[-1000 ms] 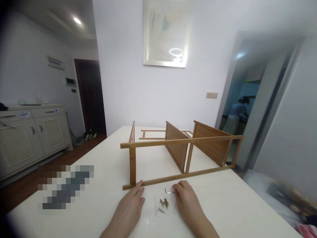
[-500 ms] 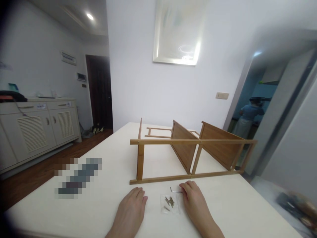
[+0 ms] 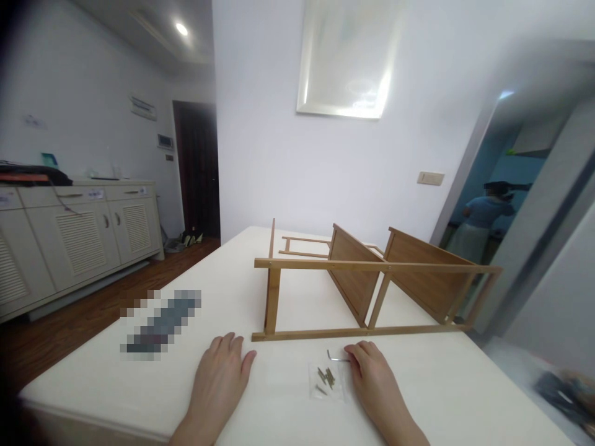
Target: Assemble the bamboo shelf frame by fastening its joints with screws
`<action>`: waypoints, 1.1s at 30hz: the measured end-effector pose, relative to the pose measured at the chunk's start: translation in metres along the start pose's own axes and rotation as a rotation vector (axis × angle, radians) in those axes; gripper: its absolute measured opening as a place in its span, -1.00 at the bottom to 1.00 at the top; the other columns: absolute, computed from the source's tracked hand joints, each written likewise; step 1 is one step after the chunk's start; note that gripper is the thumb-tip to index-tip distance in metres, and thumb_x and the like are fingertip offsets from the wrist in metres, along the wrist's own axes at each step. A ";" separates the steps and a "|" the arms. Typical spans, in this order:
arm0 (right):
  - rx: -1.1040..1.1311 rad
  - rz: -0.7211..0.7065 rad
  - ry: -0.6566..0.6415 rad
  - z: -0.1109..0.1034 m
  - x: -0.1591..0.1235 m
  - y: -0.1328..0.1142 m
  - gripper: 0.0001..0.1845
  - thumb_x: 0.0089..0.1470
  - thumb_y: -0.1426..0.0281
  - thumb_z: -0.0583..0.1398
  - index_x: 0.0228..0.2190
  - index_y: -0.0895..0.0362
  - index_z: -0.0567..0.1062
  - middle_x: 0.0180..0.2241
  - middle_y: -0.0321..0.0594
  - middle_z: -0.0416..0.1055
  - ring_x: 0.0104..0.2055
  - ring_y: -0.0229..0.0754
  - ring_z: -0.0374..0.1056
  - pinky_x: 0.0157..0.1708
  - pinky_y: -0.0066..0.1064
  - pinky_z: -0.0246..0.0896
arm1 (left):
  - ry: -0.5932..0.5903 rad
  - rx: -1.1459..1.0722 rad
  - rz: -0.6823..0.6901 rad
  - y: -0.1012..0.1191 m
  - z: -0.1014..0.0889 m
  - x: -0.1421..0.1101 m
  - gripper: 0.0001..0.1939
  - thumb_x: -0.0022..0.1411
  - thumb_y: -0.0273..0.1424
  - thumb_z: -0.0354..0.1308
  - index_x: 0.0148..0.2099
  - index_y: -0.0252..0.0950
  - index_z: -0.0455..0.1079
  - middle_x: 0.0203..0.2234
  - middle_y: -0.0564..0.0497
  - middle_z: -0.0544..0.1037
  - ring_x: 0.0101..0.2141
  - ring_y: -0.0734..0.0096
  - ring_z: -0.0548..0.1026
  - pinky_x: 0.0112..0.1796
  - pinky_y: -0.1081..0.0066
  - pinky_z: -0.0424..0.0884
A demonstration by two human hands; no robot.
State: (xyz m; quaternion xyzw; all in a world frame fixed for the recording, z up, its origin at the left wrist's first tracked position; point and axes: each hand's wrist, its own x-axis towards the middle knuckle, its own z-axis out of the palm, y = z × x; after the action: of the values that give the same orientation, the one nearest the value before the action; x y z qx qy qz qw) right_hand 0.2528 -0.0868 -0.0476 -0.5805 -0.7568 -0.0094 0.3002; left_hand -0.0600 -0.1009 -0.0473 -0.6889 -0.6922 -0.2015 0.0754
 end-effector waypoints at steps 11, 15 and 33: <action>-0.021 -0.028 0.009 0.004 -0.001 0.008 -0.68 0.17 0.38 0.00 -0.31 0.14 0.55 -0.32 -0.03 0.49 -0.24 -0.04 0.43 -0.19 -0.23 0.34 | -0.121 0.090 -0.459 -0.043 -0.017 0.033 -0.51 0.36 -0.14 -0.17 0.07 -0.46 0.21 0.23 -0.67 0.04 -0.36 0.09 0.58 -0.38 0.22 0.39; -0.025 -0.034 0.001 0.004 -0.001 0.008 -0.68 0.17 0.39 0.00 -0.32 0.14 0.55 -0.32 -0.03 0.49 -0.24 -0.04 0.43 -0.19 -0.24 0.35 | -0.082 0.081 -0.506 -0.051 -0.016 0.036 -0.49 0.35 -0.12 -0.17 0.04 -0.50 0.19 0.19 -0.75 0.05 -0.35 0.06 0.59 -0.37 0.23 0.39; -0.012 -0.025 0.057 0.000 0.002 0.014 -0.70 0.17 0.35 0.01 -0.30 0.12 0.53 -0.29 -0.03 0.49 -0.20 -0.03 0.42 -0.14 -0.21 0.34 | -0.166 -0.067 -0.291 -0.033 -0.027 0.038 -0.63 0.35 -0.17 -0.14 -0.08 -0.37 0.25 -0.17 -0.22 0.42 -0.29 0.11 0.54 -0.38 0.29 0.34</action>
State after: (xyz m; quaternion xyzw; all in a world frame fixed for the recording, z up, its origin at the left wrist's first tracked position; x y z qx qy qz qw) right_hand 0.2647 -0.0806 -0.0512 -0.5723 -0.7552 -0.0341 0.3178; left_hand -0.0987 -0.0754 -0.0146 -0.5978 -0.7814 -0.1757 -0.0351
